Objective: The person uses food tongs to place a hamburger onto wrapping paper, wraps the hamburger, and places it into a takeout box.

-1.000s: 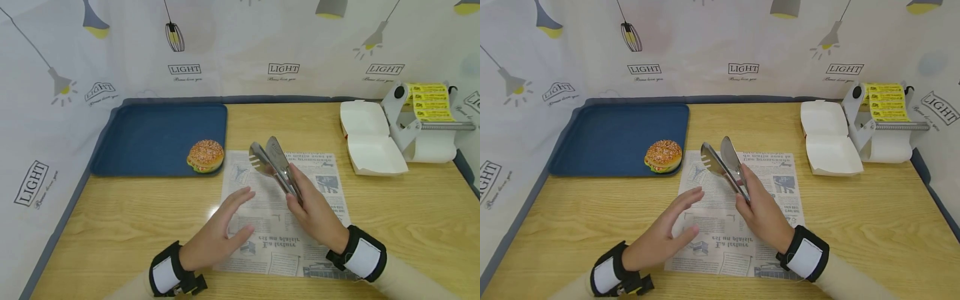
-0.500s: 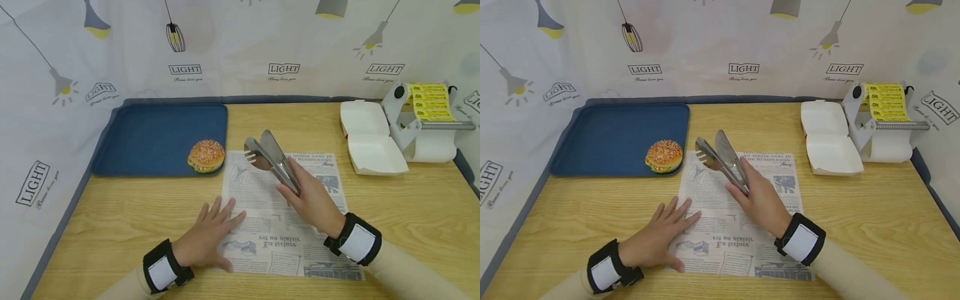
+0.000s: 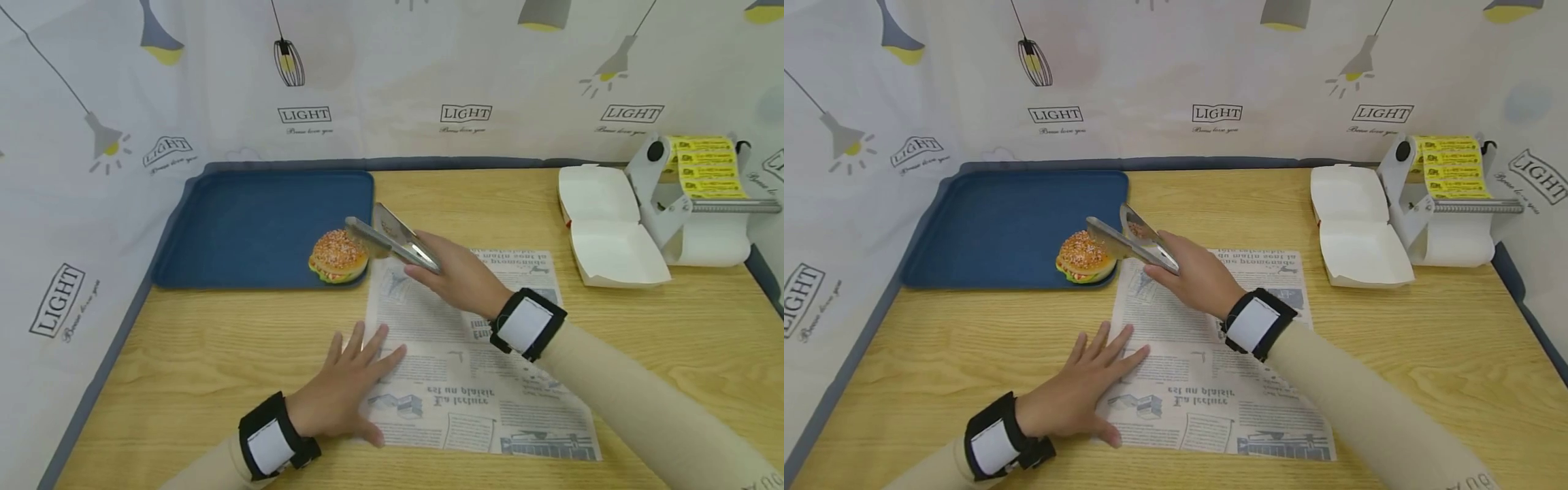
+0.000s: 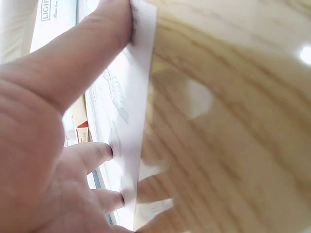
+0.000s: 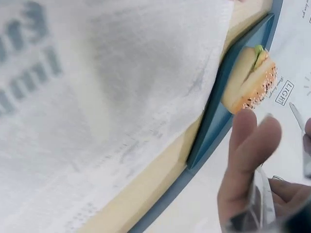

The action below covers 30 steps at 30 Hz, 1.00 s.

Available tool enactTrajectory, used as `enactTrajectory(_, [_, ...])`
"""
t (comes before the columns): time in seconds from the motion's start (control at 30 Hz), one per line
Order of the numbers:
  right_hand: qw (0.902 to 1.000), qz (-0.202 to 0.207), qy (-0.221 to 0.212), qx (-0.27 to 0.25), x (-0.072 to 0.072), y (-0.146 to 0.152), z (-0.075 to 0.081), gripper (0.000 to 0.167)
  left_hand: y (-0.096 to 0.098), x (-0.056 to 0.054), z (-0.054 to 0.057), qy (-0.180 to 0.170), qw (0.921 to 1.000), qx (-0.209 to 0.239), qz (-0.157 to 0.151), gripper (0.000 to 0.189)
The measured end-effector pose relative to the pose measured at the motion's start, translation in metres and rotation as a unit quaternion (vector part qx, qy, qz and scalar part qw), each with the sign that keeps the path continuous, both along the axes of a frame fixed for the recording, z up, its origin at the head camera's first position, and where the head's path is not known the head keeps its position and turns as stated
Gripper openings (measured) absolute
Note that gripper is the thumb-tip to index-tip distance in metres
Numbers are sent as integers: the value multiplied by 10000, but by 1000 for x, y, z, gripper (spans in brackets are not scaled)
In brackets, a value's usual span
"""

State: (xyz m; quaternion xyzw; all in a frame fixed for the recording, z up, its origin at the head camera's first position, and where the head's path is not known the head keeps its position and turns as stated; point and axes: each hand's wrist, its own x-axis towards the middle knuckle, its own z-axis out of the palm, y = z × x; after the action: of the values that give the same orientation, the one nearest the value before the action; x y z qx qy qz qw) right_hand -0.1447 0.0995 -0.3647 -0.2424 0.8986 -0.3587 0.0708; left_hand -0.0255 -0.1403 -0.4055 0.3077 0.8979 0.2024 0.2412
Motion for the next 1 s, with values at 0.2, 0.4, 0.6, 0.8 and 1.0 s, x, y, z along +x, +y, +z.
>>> enactTrajectory(0.2, [9988, 261, -256, 316, -21, -18, 7, 64, -1, 1, -2, 8, 10000, 9, -19, 125])
enactTrajectory(0.4, [9945, 347, -945, 285, -32, -29, -1, 65, 0, 1, -2, -15, 10000, -87, 30, 125])
enactTrajectory(0.6, [9901, 489, -1286, 294, -35, -28, -11, 66, 0, 0, -4, -22, 9999, -134, 30, 125])
enactTrajectory(0.8, [9915, 563, -1039, 544, -37, -28, -11, 64, 0, 0, -4, -45, 9999, -143, 25, 125])
enactTrajectory(1.0, [9917, 551, -829, 815, -38, -31, -11, 56, 1, 0, -2, -50, 9999, -139, 2, 124])
